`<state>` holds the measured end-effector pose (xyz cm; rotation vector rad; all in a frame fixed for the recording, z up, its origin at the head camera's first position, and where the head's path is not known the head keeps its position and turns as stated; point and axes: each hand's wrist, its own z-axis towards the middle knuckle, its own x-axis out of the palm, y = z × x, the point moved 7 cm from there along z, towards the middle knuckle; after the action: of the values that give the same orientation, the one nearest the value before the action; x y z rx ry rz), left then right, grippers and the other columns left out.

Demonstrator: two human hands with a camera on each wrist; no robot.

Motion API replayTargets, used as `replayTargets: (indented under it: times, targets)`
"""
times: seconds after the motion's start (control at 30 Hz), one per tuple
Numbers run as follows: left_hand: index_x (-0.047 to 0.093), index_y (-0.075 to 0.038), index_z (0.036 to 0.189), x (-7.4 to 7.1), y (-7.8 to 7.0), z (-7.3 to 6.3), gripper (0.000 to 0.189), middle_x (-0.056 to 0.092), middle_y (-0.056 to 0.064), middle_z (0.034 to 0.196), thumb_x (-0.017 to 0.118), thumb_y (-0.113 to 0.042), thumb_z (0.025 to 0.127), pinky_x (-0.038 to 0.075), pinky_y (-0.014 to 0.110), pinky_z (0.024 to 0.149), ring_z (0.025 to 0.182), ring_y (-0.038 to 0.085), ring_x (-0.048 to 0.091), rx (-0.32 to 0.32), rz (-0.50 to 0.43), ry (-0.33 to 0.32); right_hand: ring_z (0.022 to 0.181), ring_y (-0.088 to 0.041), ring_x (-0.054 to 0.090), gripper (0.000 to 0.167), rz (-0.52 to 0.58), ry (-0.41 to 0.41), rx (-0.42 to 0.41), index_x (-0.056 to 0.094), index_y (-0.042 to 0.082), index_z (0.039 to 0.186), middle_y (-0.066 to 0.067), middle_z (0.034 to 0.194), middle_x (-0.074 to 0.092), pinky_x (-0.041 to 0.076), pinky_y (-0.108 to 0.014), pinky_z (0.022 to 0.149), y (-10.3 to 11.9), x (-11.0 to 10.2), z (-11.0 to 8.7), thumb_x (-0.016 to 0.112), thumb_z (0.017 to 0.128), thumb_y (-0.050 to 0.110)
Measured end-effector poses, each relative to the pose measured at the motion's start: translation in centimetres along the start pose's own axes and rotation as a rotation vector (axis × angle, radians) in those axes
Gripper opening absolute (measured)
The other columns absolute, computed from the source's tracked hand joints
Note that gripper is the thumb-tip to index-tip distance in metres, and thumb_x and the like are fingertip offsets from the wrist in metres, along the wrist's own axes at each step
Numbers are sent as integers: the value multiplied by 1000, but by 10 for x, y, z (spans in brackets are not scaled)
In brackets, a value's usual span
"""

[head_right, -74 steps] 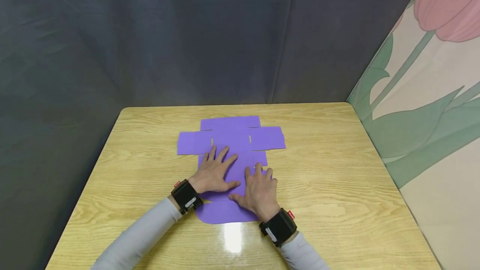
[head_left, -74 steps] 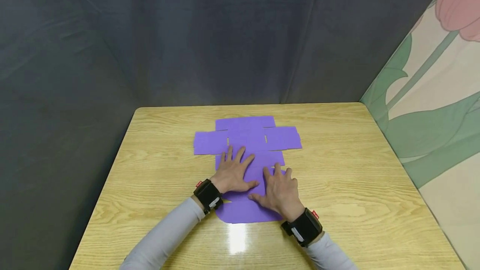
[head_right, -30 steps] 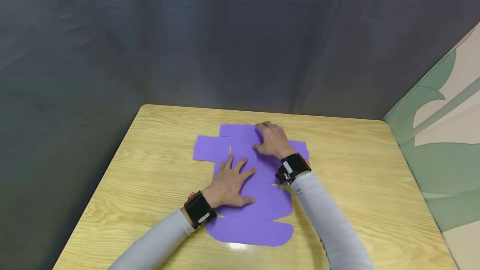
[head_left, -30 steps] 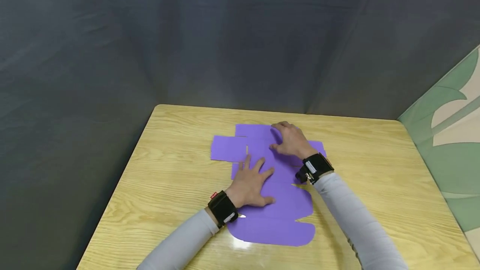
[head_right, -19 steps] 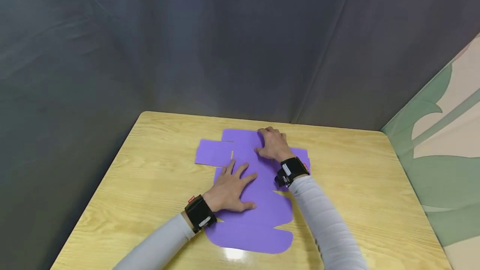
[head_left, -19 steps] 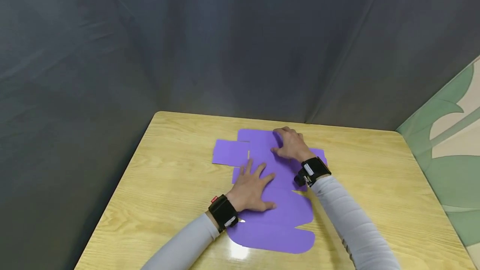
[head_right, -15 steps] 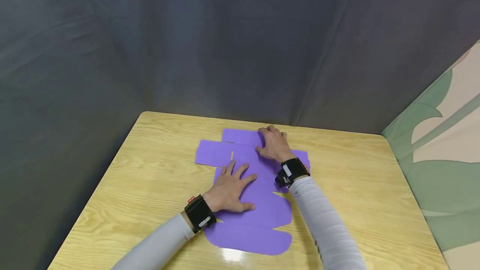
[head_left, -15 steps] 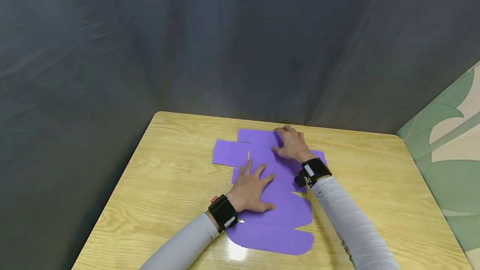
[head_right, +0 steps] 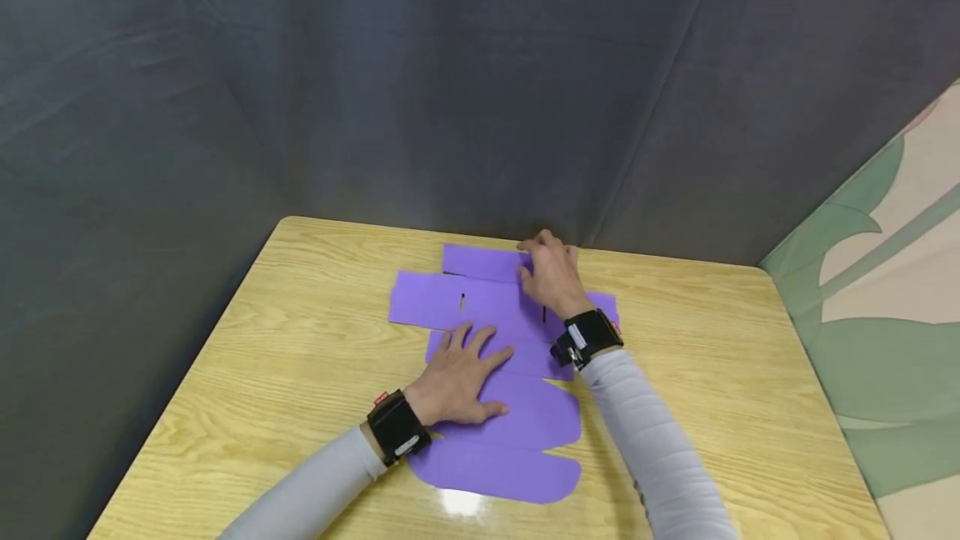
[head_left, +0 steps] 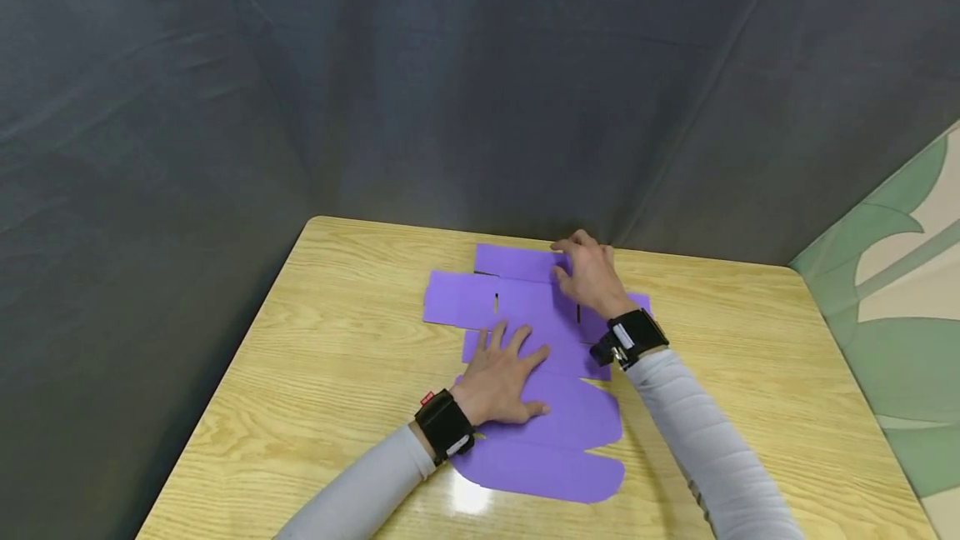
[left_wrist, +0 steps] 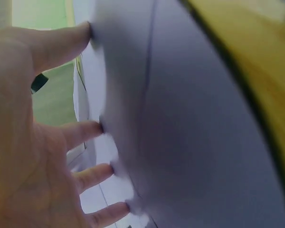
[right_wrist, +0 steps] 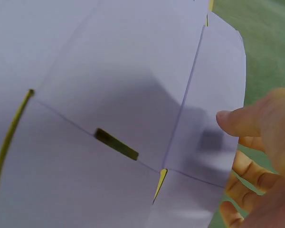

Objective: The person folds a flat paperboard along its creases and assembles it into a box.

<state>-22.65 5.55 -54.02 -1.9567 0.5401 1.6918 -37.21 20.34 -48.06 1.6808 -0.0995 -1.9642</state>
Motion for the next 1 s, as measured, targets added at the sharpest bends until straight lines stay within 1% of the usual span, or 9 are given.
replayTargets:
  times: [0.2,0.3,0.37,0.5,0.63,0.77,0.87,0.93,1.0]
  targets:
    - [49,-40,160,-5,-6,-3,79,45,5,163,66,-73,91,43,59,116,141,34,46,21,67,-45,99,-37,63,21,14,-72,-54,76,2,112,-16,106,64,39,-63,94,15,-20,-2,77,93,11]
    - [49,-40,159,-8,-5,-2,77,45,4,162,66,-73,91,43,58,117,141,34,47,23,83,-63,93,-35,67,16,-17,-101,-83,76,5,104,-13,100,67,45,-60,90,23,-32,-2,77,96,19]
    - [49,-40,160,-9,-5,0,77,45,5,162,66,-73,92,43,58,117,140,33,47,25,82,-65,86,-33,69,19,-36,-99,-89,75,7,100,-10,94,70,51,-54,81,28,-39,-2,74,100,27]
    - [47,-40,161,-7,-2,3,77,44,5,163,65,-72,93,42,57,118,141,33,46,19,66,-37,64,-22,62,27,-66,-15,-89,69,15,94,-2,74,62,47,-40,54,40,-46,-1,62,109,36]
    - [46,-40,162,-5,1,6,76,41,6,164,65,-70,95,40,57,120,144,35,43,3,26,0,59,-17,54,33,-99,133,-101,60,19,88,2,66,48,39,-35,52,53,-48,-1,50,113,39]
    - [44,-40,163,-4,3,7,75,38,7,167,65,-68,96,37,58,122,146,36,40,-11,1,19,71,-21,60,33,-75,304,-89,61,19,99,0,77,55,46,-40,63,61,-47,-5,43,115,42]
    - [44,-41,162,-5,2,8,74,37,8,167,66,-66,96,37,60,122,147,38,40,-14,-16,15,105,-28,71,41,-22,437,-51,70,20,124,-5,110,73,55,-52,91,62,-44,-13,39,115,45]
    - [45,-40,162,-6,2,7,74,37,9,167,67,-66,96,38,61,122,147,39,40,-11,-24,14,130,-35,64,49,8,499,-31,69,21,140,-8,136,72,48,-59,111,63,-41,-19,37,116,48]
    - [45,-40,162,-7,4,5,73,37,10,168,66,-65,97,37,63,121,148,40,39,-10,-29,18,146,-39,52,53,26,515,-29,66,21,148,-9,151,64,38,-62,122,64,-39,-24,37,115,50]
